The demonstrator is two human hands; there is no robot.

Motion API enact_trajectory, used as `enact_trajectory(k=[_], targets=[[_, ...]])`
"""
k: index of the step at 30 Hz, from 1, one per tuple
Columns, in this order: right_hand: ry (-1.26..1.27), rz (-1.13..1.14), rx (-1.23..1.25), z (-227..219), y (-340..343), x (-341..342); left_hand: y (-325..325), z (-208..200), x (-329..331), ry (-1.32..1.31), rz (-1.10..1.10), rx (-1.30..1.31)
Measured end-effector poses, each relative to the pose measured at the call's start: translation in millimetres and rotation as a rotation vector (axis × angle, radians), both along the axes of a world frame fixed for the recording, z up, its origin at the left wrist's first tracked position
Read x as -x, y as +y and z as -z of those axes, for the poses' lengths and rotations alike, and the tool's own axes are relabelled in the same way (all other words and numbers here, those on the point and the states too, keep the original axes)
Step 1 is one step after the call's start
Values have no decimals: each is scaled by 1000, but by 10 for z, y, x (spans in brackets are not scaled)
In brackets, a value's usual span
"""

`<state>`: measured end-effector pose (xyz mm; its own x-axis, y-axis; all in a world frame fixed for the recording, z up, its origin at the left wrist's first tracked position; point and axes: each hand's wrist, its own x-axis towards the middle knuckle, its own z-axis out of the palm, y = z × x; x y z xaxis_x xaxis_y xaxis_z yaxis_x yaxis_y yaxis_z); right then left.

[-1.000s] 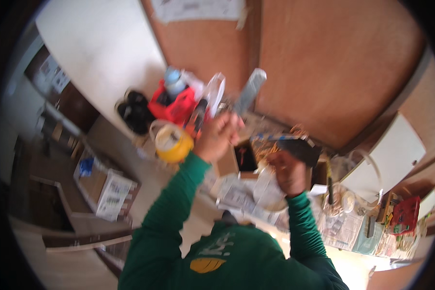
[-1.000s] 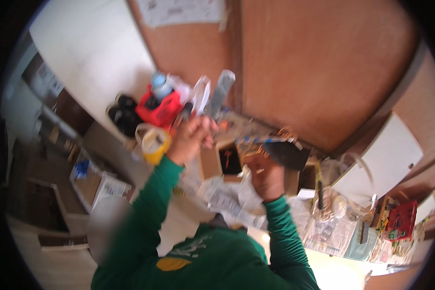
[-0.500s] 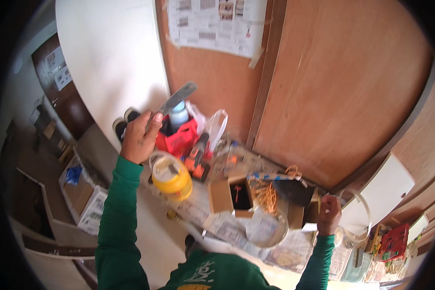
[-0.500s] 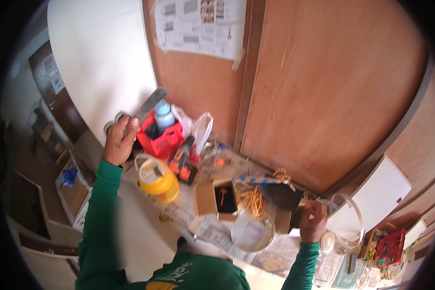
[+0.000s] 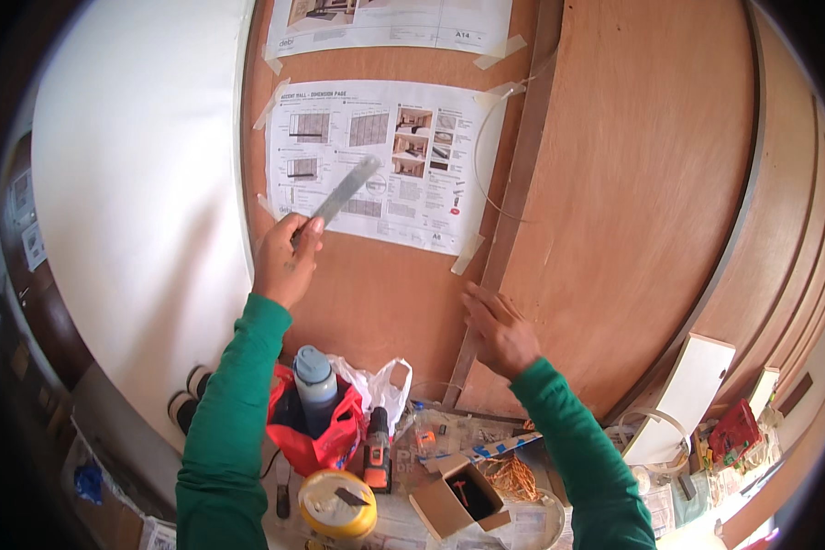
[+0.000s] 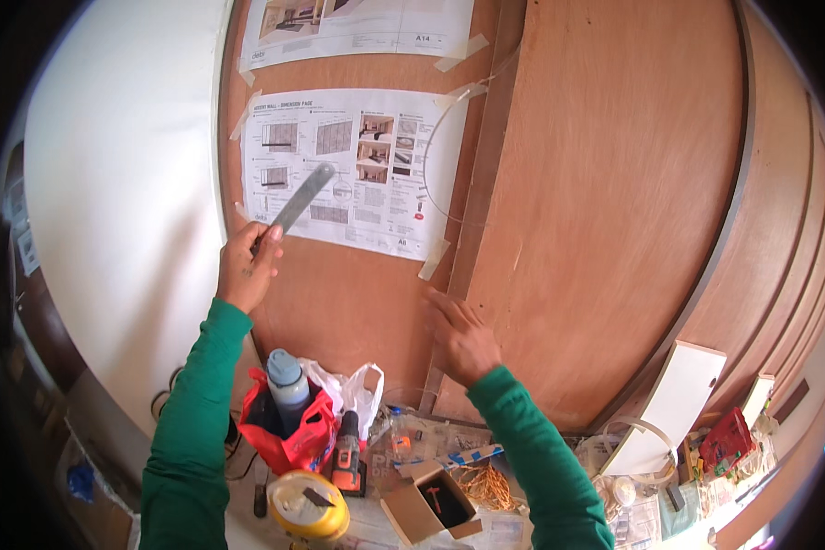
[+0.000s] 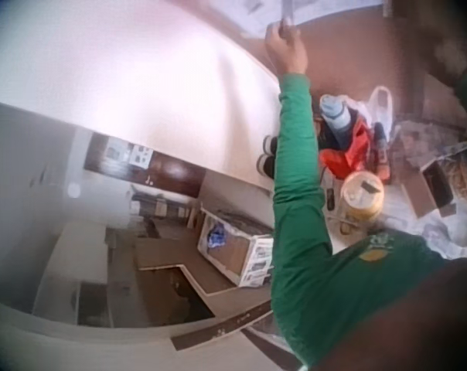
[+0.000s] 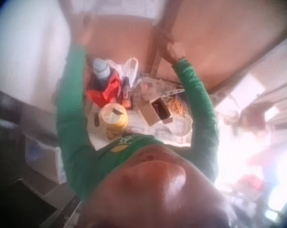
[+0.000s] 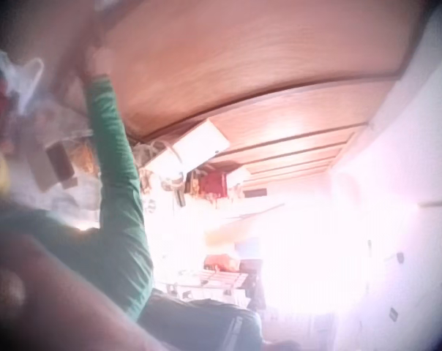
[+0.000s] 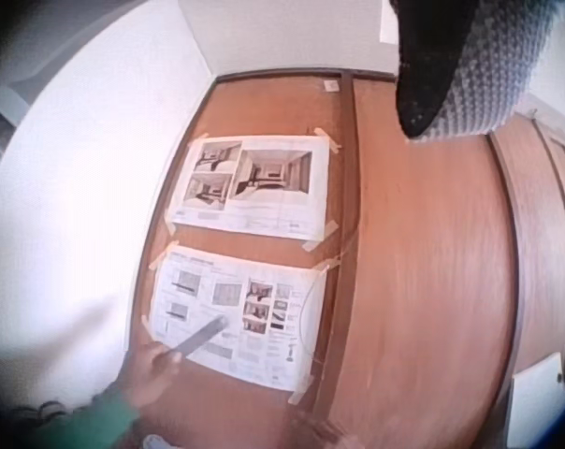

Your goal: The person uses a metal ruler to measure and mark a wooden panel mounted on a wall, referencing a printed instruction sheet. They then pick up a white cabinet door and place it against the wall to check alignment. The person continues to measure and mark the wooden panel with a pencil.

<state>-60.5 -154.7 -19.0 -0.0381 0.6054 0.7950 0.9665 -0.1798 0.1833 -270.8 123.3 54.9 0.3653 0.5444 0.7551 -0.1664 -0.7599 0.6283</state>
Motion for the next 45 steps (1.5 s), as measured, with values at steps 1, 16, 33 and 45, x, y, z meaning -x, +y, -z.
enact_trajectory(k=[1,16,33,45], targets=[[-49,-12,24,-115,278,-82,99,-84,-108,-52,10,11],[-229,-181,-669,-3182,784,-1069,167,-957,-1435,-190,120,-338],[-171,251,-723,-3864,729,-1040,-323,-2293,-2429,-340,-24,-718],[-386,350,-725,-4252,873,-1677,-429,-2354,-2690,-418,-148,-638]])
